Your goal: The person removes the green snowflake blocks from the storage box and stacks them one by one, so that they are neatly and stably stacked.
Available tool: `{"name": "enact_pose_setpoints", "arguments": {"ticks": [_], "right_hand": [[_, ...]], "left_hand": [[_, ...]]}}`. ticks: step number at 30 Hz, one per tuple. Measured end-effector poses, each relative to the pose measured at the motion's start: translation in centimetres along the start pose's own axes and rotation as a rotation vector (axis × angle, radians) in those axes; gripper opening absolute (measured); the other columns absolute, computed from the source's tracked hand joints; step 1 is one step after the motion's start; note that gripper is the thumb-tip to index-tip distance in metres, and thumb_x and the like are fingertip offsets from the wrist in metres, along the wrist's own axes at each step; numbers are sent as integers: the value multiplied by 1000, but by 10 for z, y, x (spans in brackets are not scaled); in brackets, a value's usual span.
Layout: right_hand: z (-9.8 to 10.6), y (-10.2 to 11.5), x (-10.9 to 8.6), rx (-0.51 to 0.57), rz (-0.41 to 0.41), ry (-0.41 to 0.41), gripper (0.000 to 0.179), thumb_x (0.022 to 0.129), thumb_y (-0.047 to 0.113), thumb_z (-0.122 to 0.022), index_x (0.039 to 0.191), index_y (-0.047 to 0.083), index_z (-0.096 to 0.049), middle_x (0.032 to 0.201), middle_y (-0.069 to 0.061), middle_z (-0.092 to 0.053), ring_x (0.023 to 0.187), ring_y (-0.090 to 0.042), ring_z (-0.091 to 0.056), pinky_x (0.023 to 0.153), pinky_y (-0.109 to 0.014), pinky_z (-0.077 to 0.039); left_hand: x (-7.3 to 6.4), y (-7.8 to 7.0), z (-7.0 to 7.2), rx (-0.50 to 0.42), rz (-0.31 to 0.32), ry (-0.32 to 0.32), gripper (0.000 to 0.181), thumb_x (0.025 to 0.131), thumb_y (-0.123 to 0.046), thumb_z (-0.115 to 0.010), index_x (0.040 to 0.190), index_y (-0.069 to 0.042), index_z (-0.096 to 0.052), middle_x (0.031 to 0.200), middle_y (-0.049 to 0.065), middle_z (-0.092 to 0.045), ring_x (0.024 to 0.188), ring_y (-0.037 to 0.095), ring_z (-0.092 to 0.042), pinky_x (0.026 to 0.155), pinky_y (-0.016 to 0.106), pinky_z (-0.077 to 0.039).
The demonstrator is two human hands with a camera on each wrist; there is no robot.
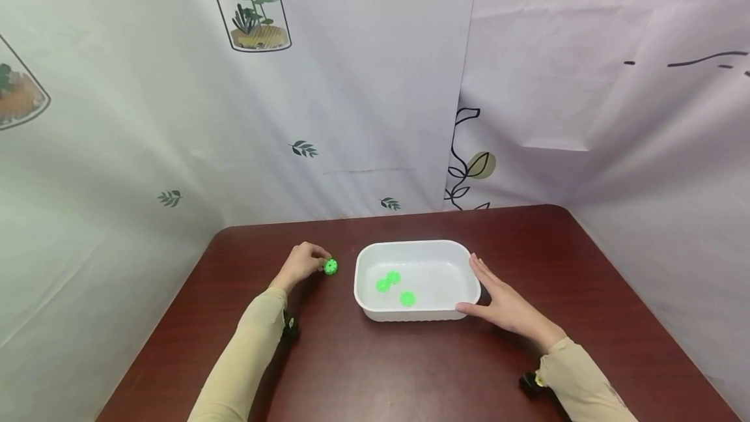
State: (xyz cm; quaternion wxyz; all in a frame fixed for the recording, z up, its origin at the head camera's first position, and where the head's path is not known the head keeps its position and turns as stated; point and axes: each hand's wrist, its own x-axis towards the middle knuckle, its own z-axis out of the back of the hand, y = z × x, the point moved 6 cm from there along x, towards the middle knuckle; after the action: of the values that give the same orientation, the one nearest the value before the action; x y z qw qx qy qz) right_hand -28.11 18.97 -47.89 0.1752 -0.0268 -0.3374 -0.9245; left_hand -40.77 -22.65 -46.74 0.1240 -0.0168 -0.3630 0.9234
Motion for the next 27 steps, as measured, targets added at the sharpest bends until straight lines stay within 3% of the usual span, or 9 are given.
{"name": "enact_pose_setpoints", "arguments": {"ticks": [19, 27], "right_hand": [[-1, 0, -1, 1, -5, -1, 109, 84, 60, -74, 161, 6, -19, 167, -14, -12, 149, -39, -21, 112, -59, -32], [-2, -2, -1, -4, -15, 3, 110, 83, 62, -73, 161, 7, -18, 166, -17, -13, 149, -40, -22, 111, -60, -33]], "left_hand": [[1, 3, -1, -3, 6, -13, 14, 94, -3, -65, 99, -1, -78, 98, 12, -73, 69, 15, -64, 67, 33, -55], [0, -3, 6, -13, -9, -21, 16, 95, -4, -64, 105, 1, -76, 97, 12, -73, 74, 21, -67, 73, 40, -56]]}}
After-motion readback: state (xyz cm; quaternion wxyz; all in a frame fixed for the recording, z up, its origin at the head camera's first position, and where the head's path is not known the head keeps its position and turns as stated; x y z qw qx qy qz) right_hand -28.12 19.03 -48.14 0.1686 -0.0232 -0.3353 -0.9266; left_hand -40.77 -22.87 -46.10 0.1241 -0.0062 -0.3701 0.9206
